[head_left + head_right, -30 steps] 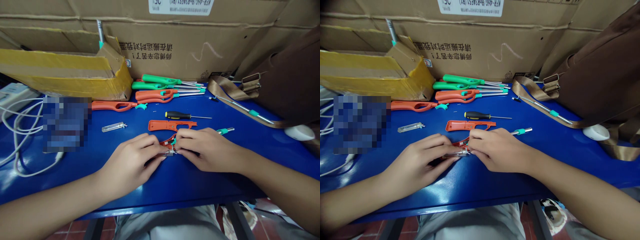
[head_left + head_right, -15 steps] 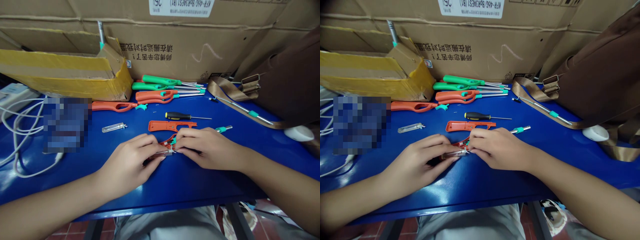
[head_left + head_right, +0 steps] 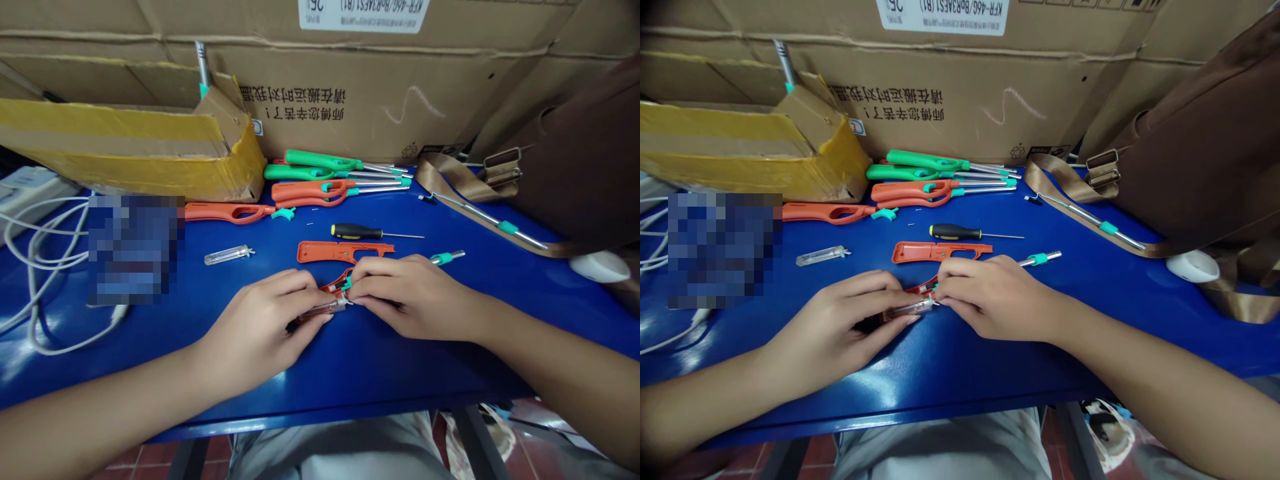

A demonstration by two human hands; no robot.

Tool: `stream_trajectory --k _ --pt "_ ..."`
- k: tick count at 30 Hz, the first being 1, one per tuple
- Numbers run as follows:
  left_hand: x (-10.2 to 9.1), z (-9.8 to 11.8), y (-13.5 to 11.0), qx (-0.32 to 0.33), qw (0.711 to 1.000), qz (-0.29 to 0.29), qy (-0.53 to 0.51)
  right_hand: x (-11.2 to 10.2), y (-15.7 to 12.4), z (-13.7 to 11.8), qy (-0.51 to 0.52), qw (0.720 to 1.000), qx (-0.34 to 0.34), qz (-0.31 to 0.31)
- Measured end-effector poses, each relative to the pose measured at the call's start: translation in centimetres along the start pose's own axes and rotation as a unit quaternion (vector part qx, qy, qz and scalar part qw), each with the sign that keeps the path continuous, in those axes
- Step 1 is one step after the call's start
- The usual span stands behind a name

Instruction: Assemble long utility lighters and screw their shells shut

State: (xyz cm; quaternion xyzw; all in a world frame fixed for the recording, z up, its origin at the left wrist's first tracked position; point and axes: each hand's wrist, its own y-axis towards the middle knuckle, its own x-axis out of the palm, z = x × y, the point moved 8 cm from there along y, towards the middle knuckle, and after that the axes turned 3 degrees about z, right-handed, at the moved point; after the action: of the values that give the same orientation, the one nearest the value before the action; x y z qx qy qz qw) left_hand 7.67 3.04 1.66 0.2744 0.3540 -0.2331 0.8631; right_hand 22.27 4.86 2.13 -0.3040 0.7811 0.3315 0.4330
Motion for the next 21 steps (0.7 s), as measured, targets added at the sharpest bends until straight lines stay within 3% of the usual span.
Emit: stream_trajectory --k 21 --pt "-0.62 0.34 0.23 0.019 1.000 0.025 -0.002 -0.44 0.01 -0.38 0.018 0.999 -0.015 0.043"
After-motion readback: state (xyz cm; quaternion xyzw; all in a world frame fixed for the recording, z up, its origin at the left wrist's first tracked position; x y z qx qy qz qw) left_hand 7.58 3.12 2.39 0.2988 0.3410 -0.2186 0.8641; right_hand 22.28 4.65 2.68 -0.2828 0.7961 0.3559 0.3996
